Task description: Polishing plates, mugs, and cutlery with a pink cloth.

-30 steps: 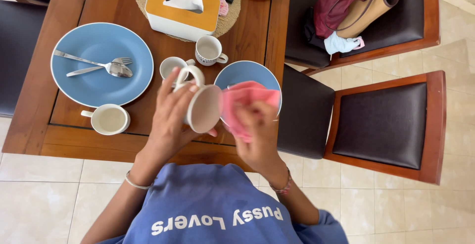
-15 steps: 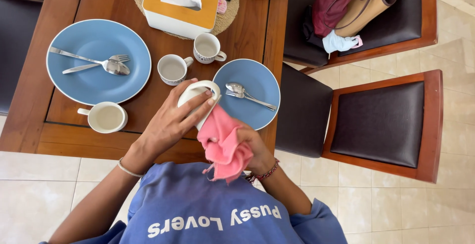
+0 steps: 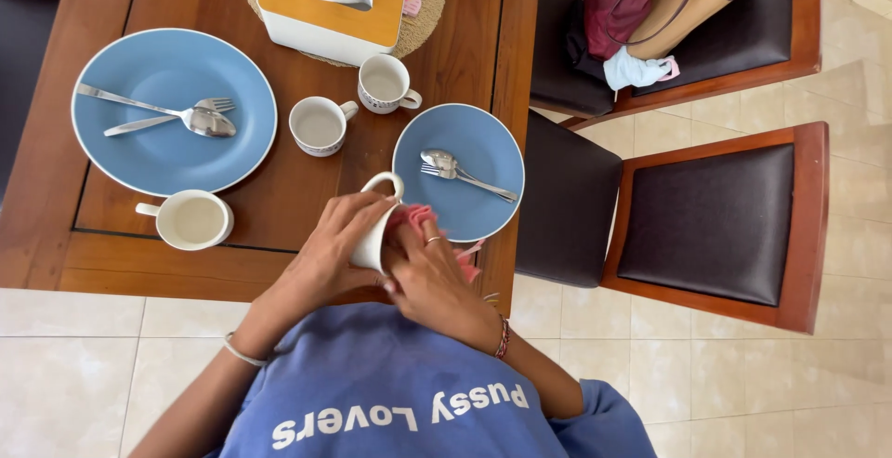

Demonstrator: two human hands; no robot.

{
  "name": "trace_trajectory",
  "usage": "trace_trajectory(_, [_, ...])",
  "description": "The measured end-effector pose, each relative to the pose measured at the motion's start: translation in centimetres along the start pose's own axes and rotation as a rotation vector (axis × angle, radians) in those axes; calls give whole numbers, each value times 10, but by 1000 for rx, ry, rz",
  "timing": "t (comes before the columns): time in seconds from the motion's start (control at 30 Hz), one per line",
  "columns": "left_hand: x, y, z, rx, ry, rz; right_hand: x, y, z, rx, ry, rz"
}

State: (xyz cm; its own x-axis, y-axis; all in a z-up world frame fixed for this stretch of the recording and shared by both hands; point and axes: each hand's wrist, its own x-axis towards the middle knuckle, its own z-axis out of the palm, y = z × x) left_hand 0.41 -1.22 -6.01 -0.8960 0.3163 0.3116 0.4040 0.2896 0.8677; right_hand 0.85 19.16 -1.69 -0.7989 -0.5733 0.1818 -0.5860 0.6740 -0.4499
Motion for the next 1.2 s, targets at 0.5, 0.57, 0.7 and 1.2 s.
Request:
trace_trajectory(0.5, [-10, -49, 5, -1070, -469, -458, -10, 20, -4, 342, 174, -137])
trace_trajectory(0.57, [-8, -51, 7, -1017, -501, -457, -15, 26, -3, 202, -56, -177])
trace_trajectory(0.7, [-18, -72, 43, -869, -454, -509, -40, 50, 26, 196, -107, -174])
trace_trajectory(1.2, [-23, -121, 161, -215, -608, -909, -119, 85, 121, -245, 24, 225])
